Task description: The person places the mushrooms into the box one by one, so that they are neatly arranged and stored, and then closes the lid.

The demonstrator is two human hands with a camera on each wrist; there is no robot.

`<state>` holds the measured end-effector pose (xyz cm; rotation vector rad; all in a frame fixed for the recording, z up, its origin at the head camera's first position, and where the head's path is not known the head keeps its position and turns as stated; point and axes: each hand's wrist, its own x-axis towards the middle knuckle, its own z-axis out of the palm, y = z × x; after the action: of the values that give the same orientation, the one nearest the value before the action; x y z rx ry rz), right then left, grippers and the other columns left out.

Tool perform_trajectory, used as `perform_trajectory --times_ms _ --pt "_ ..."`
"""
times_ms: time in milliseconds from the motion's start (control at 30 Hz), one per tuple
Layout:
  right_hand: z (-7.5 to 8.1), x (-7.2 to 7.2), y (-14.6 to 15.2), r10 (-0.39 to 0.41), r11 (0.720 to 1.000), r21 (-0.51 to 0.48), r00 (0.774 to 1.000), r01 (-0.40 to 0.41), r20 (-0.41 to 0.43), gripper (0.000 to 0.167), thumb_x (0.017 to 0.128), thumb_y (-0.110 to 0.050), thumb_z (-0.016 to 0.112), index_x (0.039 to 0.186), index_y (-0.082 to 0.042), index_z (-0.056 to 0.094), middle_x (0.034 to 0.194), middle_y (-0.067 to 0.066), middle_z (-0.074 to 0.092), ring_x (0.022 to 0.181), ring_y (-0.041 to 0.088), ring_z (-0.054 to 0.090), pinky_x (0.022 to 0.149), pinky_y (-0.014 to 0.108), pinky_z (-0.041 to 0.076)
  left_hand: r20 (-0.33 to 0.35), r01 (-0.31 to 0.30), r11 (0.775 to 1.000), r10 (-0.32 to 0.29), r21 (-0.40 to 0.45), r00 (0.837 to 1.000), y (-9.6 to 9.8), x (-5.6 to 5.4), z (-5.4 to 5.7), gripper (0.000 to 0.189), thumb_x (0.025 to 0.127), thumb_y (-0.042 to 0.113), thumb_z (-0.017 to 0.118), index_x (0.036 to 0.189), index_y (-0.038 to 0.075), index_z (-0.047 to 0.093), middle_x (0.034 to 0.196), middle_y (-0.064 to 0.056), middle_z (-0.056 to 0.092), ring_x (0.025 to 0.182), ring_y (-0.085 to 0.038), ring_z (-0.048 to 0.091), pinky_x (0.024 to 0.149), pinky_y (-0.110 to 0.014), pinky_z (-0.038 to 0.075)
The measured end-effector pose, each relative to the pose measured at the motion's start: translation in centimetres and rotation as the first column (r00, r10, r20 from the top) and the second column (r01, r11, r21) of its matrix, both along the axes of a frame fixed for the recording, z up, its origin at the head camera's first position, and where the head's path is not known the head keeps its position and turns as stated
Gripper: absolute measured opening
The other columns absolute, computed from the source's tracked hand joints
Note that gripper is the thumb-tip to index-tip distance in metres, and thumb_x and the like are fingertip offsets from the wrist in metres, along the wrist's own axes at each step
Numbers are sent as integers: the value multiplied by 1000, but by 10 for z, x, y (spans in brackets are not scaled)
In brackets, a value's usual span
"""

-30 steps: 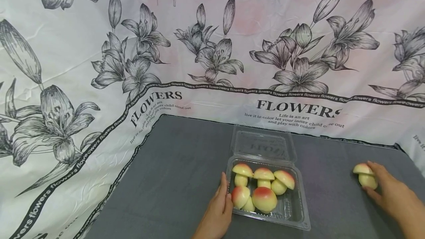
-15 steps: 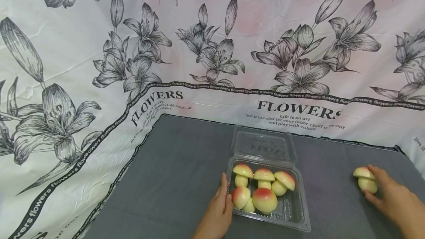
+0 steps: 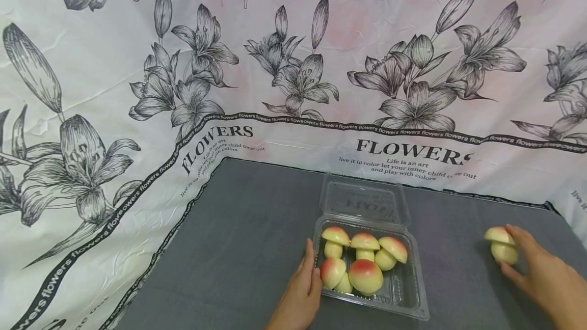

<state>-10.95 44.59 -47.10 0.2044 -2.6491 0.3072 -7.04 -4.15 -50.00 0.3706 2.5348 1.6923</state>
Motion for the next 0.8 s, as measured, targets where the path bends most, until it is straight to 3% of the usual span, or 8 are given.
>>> perform_trajectory --times_ms 200,433,800 --pt "5 1 -7 20 1000 -3 999 -20 -31 79 80 -12 90 146 -4 48 110 42 63 53 51 57 44 65 35 -1 -2 1000 2 0 1000 0 0 0 65 116 24 41 168 0 12 170 -18 32 155 -35 34 124 -53 32" --pt "14 3 -17 29 1000 -1 999 -29 -18 85 76 -14 92 149 -7 49 101 41 67 48 26 46 40 54 33 -6 -8 1000 7 -5 1000 0 0 0 65 116 23 41 169 0 12 169 -18 34 154 -34 35 124 -56 31" --pt "19 9 -32 37 999 -6 999 -37 -14 88 76 -14 92 152 -12 48 91 37 68 49 19 35 41 41 26 2 -2 1000 2 -11 1000 1 -1 0 65 115 22 41 169 1 12 170 -18 33 155 -33 34 124 -53 31"
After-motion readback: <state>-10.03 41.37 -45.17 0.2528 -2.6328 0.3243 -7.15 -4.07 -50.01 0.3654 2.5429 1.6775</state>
